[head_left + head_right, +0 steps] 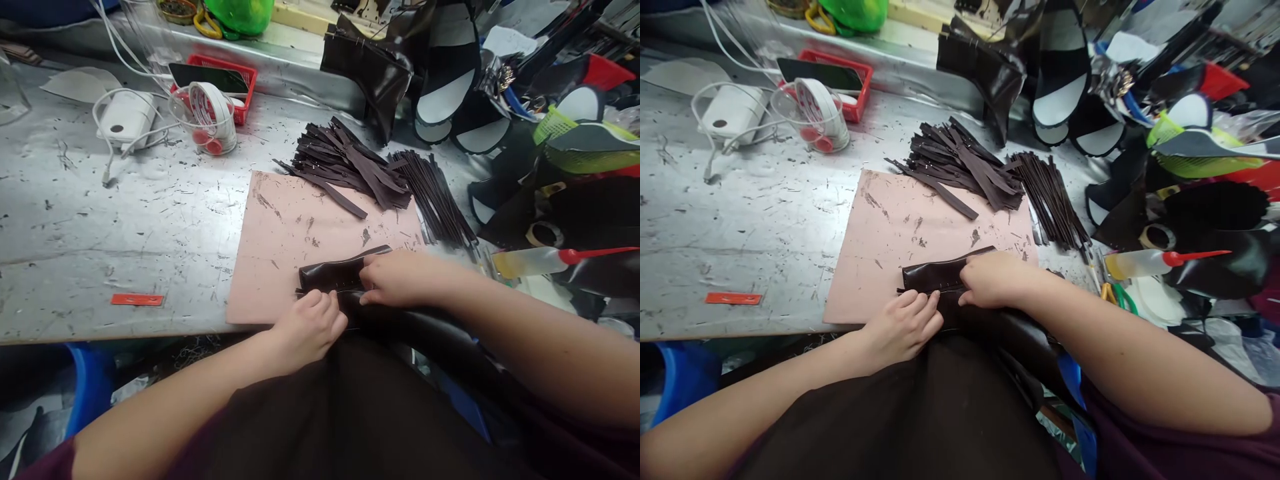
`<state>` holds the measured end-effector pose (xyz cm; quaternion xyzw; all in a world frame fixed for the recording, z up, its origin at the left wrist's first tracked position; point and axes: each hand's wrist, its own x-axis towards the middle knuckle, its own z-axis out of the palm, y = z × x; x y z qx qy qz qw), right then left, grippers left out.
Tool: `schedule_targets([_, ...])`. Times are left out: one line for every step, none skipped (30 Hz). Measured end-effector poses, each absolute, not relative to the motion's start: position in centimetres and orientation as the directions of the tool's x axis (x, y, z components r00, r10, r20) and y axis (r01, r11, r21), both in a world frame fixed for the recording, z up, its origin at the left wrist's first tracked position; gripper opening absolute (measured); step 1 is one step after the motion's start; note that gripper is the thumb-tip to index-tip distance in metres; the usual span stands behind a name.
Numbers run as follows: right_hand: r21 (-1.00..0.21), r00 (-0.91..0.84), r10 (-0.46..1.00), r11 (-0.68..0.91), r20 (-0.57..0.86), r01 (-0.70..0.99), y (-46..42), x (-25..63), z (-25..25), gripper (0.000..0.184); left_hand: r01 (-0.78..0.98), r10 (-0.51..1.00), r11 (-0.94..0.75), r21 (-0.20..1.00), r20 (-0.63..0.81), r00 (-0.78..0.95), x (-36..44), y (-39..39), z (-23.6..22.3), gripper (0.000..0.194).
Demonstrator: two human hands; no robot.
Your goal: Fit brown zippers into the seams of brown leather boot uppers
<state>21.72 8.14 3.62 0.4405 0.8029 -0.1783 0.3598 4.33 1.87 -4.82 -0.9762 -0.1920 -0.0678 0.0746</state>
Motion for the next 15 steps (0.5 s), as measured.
schedule_targets([0.016, -0.360, 0.586, 0.538, -0.726, 0.843, 8.0, 22.0, 3.4, 0.029, 0.392, 0.372, -0.913, -0.113, 0.168, 0.913, 4.4, 1.8, -5.0, 0.017])
schedule_targets([0.000, -0.368, 0.590, 0.529, -0.719, 0.848, 7.8, 22.3, 3.1, 0.026, 0.405, 0.384, -0.909, -0.103, 0.176, 0.906, 4.4, 1.8, -5.1, 0.017])
schedule_targets([-0.012, -0.375, 0.595, 0.523, -0.711, 0.852, 7.6, 22.5, 2.8, 0.025, 0.419, 0.398, -0.903, -0.091, 0.182, 0.899, 4.4, 1.7, -5.2, 0.016])
schedule_targets([-0.022, -0.386, 0.598, 0.524, -0.702, 0.852, 7.5, 22.6, 2.4, 0.025, 0.431, 0.411, -0.899, -0.078, 0.186, 0.892, 4.5, 1.7, -5.3, 0.016])
schedule_targets([-0.029, -0.398, 0.601, 0.528, -0.694, 0.849, 7.4, 22.7, 2.1, 0.025, 0.438, 0.420, -0.896, -0.064, 0.192, 0.887, 4.5, 1.8, -5.3, 0.015])
schedule_targets([-0.033, -0.411, 0.603, 0.537, -0.684, 0.843, 7.3, 22.8, 1.9, 0.025, 0.440, 0.423, -0.897, -0.049, 0.198, 0.884, 4.6, 1.8, -5.2, 0.015])
schedule_targets([-0.034, -0.423, 0.601, 0.549, -0.678, 0.835, 7.2, 22.8, 1.8, 0.025, 0.438, 0.424, -0.898, -0.031, 0.202, 0.883, 4.6, 2.0, -5.1, 0.014])
schedule_targets([-0.030, -0.433, 0.596, 0.564, -0.676, 0.825, 7.2, 22.7, 1.7, 0.025, 0.435, 0.425, -0.900, -0.008, 0.203, 0.882, 4.7, 2.1, -5.0, 0.014])
schedule_targets([-0.023, -0.436, 0.589, 0.578, -0.681, 0.816, 7.2, 22.6, 1.7, 0.025, 0.434, 0.428, -0.901, 0.015, 0.201, 0.881, 4.7, 2.2, -4.8, 0.013])
schedule_targets([-0.017, -0.435, 0.579, 0.587, -0.690, 0.809, 7.3, 22.6, 1.7, 0.025, 0.434, 0.432, -0.900, 0.035, 0.191, 0.881, 4.8, 2.3, -4.7, 0.012])
schedule_targets([-0.015, -0.431, 0.570, 0.592, -0.699, 0.806, 7.4, 22.5, 1.7, 0.025, 0.434, 0.436, -0.899, 0.047, 0.174, 0.883, 4.9, 2.3, -4.5, 0.012])
schedule_targets([-0.016, -0.427, 0.566, 0.590, -0.705, 0.808, 7.5, 22.4, 1.7, 0.026, 0.438, 0.440, -0.898, 0.049, 0.157, 0.884, 5.1, 2.3, -4.5, 0.012])
schedule_targets([-0.018, -0.419, 0.569, 0.578, -0.708, 0.816, 7.6, 22.5, 1.8, 0.027, 0.443, 0.444, -0.896, 0.043, 0.146, 0.884, 5.2, 2.2, -4.4, 0.012])
schedule_targets([-0.026, -0.411, 0.575, 0.560, -0.707, 0.828, 7.7, 22.6, 2.0, 0.027, 0.447, 0.447, -0.894, 0.029, 0.142, 0.883, 5.3, 2.1, -4.5, 0.014])
schedule_targets([-0.045, -0.405, 0.577, 0.537, -0.709, 0.843, 7.9, 22.8, 2.2, 0.029, 0.453, 0.450, -0.891, 0.011, 0.145, 0.881, 5.5, 1.9, -4.6, 0.015])
